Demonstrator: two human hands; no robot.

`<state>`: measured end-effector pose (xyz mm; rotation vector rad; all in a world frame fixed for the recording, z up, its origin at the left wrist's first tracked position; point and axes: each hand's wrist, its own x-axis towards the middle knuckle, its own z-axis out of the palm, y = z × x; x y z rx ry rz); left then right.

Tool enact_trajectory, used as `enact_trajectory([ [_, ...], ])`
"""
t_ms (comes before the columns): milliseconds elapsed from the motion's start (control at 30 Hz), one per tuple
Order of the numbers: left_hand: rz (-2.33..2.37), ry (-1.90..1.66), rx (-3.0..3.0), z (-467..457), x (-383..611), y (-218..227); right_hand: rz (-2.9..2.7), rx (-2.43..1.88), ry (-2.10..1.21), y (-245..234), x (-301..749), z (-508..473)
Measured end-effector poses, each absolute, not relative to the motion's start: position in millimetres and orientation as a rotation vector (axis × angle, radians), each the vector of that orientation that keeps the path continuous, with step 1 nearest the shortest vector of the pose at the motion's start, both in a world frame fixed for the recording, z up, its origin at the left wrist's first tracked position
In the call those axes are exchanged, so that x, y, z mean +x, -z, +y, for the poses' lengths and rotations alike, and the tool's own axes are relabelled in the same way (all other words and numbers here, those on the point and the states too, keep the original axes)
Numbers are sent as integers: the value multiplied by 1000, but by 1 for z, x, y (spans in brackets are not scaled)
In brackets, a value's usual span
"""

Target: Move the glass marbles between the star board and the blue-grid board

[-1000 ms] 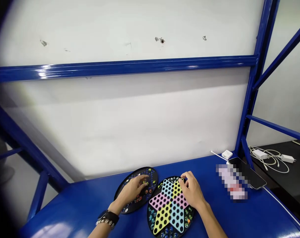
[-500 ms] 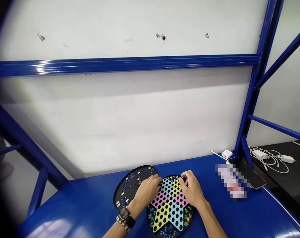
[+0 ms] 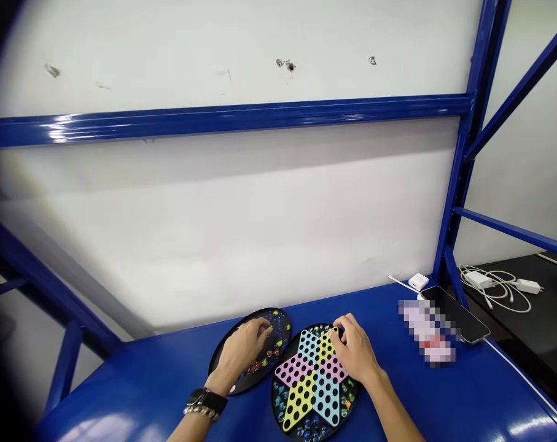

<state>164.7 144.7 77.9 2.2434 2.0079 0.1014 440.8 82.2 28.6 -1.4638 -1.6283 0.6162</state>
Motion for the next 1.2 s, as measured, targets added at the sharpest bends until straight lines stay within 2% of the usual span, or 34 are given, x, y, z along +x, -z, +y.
enact_trajectory([
  [167, 1957, -208, 2180, 147, 145, -71, -1643, -1487, -609, -28, 440, 81],
  [367, 1706, -425, 2256, 129, 186, -71, -1638, -1516, -609, -27, 440, 82],
  [500, 1521, -279, 2494, 122, 233, -68, -1638, -1491, -636, -27, 441, 81],
  [667, 1648, 19, 2612, 133, 274, -65, -1623, -1472, -632, -24, 444, 83],
  [967, 1773, 238, 2546, 149, 308, -67, -1644, -1463, -603, -27, 443, 83],
  [1200, 1889, 245, 2386, 164, 315, -70, -1640, -1460, -583, -26, 444, 84],
])
